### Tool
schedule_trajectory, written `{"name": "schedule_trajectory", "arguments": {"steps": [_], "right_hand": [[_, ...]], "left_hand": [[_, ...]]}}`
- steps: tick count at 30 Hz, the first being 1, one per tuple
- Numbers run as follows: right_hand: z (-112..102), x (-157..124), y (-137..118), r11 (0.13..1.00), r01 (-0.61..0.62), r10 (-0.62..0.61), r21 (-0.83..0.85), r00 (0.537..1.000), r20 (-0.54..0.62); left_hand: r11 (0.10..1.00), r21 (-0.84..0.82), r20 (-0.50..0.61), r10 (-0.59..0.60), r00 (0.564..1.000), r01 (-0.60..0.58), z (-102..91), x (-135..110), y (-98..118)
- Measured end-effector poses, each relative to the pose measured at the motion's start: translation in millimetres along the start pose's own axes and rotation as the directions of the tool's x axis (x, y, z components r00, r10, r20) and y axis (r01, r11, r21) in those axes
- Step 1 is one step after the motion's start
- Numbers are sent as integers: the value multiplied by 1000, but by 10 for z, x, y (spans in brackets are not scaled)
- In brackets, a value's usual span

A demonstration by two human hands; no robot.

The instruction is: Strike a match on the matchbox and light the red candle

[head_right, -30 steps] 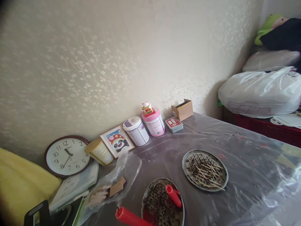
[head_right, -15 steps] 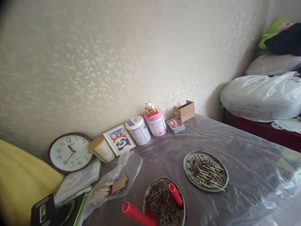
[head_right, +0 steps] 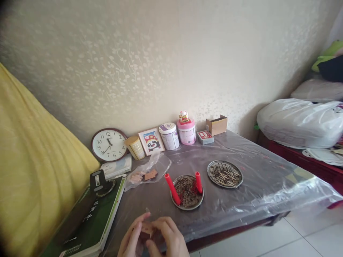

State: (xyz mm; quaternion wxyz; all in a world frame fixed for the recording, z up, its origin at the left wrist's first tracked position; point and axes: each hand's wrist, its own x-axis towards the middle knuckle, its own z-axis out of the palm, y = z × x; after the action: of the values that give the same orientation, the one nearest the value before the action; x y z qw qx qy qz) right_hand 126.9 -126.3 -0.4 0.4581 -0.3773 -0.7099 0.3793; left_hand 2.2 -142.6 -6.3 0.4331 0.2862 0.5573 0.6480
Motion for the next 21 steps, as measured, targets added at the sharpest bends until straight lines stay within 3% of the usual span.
{"name": "schedule_trajectory", "arguments": {"steps": [6, 9, 13, 18, 21], "right_hand": [[29, 18, -71, 994, -47, 57, 94, 993, -108], [81, 24, -31, 959, -82, 124, 270, 982, -145], [91, 46, 7, 848, -137, 221, 511, 969, -108], [-11, 78, -44, 897, -212, 243, 388, 969, -33], [-42, 114, -69, 876, -293, 321, 382, 947, -10]], "left_hand": [[995, -17, 36, 95, 995, -95, -33, -59, 171], [988, -117, 76, 110, 991, -101, 7, -68, 203], [985, -151, 104, 101, 989, -85, 21, -21, 184], [995, -95, 190, 53, 980, -36, -35, 55, 149], [999, -50, 190, 11, 982, -1, -43, 64, 146]]}}
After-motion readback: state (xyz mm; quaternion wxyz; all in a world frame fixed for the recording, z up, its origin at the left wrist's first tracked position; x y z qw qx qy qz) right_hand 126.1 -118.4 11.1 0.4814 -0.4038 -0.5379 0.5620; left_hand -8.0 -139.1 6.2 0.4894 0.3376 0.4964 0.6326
